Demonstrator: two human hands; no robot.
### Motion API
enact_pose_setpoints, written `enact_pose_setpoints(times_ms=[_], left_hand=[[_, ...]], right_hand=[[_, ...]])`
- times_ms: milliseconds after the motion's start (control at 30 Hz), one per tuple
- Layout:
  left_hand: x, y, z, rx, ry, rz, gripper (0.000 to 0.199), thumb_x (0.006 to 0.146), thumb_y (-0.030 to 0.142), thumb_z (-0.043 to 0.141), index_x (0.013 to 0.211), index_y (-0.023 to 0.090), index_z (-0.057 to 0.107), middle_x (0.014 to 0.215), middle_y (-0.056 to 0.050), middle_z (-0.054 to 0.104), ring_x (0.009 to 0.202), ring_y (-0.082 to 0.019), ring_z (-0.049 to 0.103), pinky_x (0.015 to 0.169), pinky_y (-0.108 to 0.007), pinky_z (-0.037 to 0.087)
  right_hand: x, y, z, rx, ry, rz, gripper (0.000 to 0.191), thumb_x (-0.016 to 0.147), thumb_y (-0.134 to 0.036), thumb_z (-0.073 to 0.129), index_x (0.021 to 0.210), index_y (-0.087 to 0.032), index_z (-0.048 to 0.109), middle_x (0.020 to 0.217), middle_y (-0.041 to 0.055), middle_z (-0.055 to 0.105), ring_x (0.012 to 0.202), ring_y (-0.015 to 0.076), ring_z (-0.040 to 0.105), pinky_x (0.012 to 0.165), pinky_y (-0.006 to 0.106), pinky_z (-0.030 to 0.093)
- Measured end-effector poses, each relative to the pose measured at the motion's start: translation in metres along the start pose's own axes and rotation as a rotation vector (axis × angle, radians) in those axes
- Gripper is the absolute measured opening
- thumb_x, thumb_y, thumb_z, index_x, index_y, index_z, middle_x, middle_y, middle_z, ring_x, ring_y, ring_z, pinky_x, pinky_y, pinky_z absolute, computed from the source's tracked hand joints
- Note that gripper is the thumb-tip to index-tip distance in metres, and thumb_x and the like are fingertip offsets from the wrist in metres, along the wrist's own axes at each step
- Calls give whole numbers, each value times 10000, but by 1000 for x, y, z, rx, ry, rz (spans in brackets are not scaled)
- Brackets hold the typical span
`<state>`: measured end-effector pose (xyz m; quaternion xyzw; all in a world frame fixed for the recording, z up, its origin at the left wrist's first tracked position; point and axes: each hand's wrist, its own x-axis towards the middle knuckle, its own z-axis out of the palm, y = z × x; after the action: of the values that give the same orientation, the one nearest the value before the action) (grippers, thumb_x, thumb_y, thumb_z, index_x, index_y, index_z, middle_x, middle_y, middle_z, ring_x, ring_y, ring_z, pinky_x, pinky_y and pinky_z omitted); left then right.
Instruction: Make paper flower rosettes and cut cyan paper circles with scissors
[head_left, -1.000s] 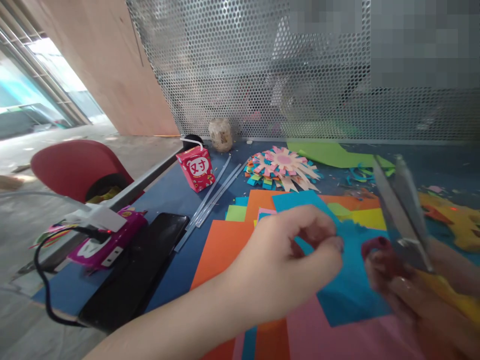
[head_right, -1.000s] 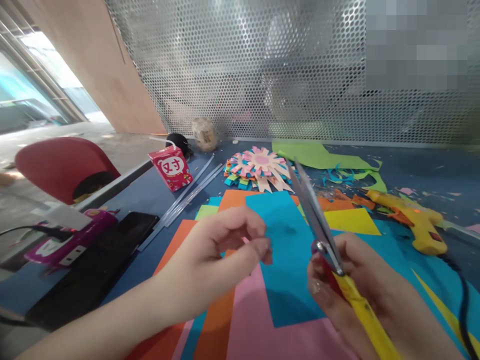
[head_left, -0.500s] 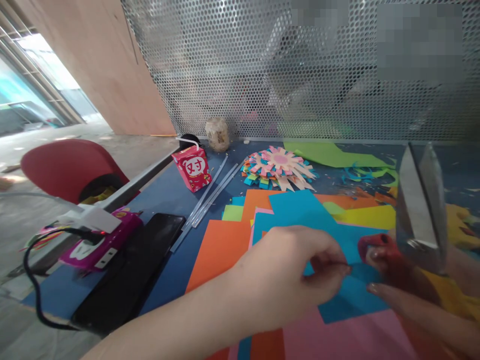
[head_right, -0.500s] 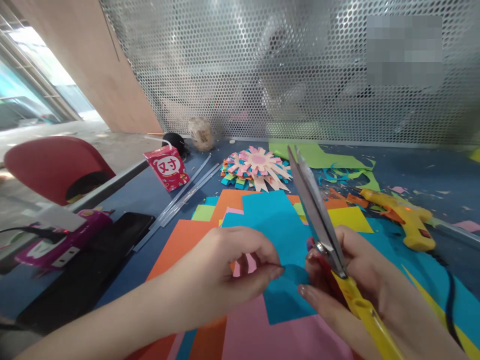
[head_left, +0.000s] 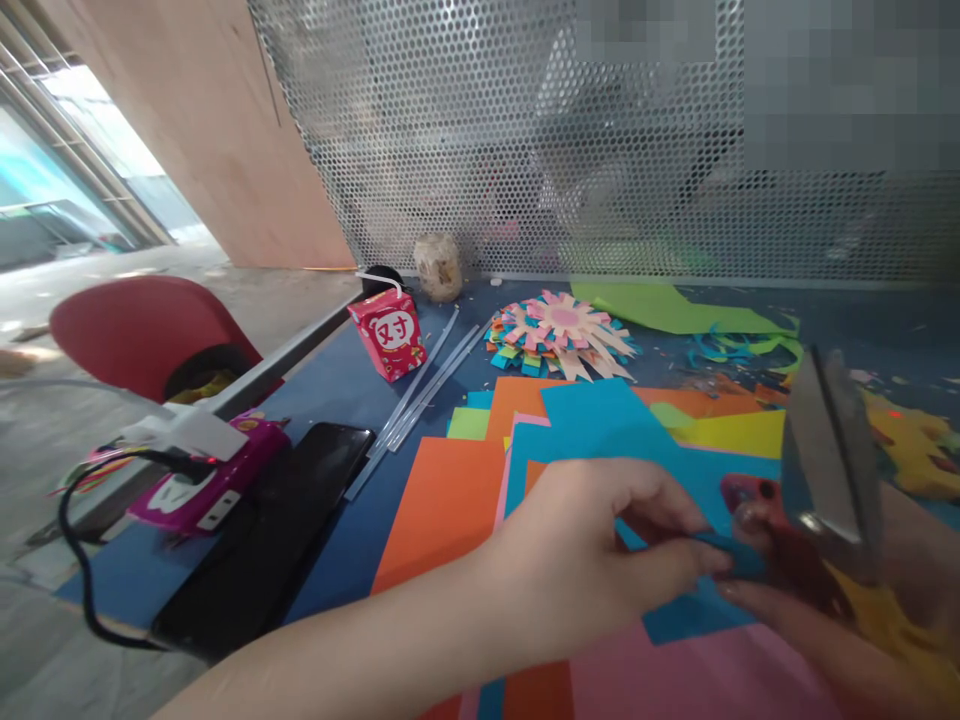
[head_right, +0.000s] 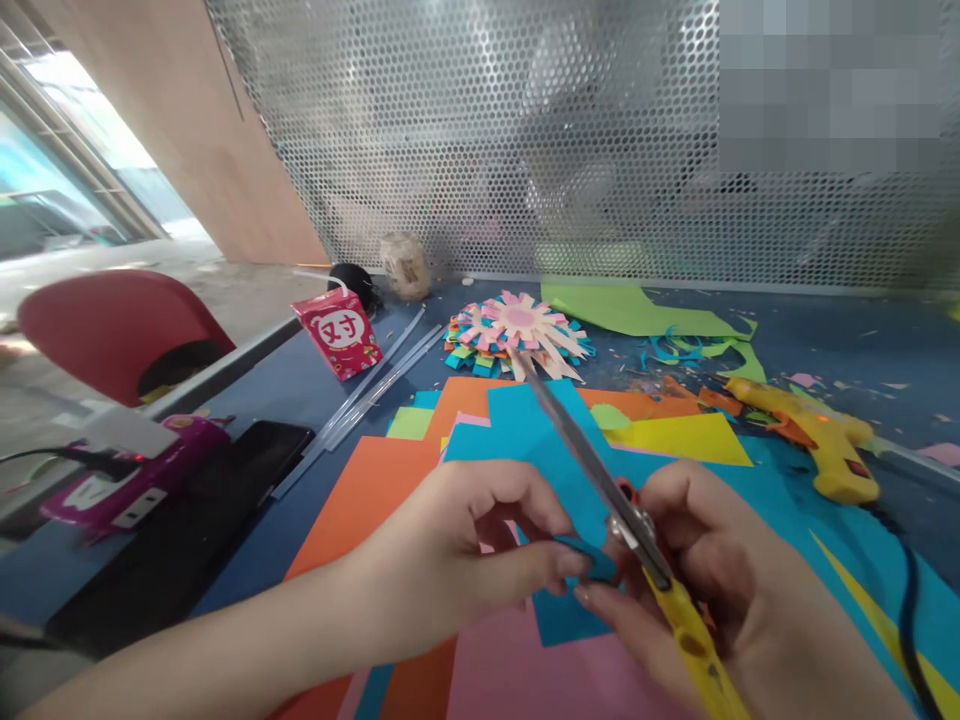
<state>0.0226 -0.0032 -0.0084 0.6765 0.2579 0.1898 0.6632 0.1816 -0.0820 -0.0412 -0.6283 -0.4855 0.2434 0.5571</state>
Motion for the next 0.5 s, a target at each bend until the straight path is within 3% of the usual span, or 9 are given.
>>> enact_pose_setpoints(times_ms=[200,333,500], left_hand=[[3,5,0,-200,180,3,167,791,242,637,749,173,492,691,10,560,600,-97,576,489,-188,470],[5,13,-3,-428,183,47,178,821,156,582,735,182,428,660,5,615,622,-134,647,419,-173,474],[4,18,-6,-455,226,64,213,754,73,621,705,173,440,580,29,608,467,-80,568,394,-158,442]], right_hand=[[-10,-16,6,-46,69,169,236,531,-374,709,704,-368,549,630,-65,622,482,184,578,345,265,446],[-10,-16,5,-95,85,151,250,537,-406,715,681,-348,519,688,-46,626,543,187,580,409,264,471],[-9,-15,7,-202,37,84,206,718,-507,644,755,-362,502,619,-74,579,550,146,590,487,197,514]])
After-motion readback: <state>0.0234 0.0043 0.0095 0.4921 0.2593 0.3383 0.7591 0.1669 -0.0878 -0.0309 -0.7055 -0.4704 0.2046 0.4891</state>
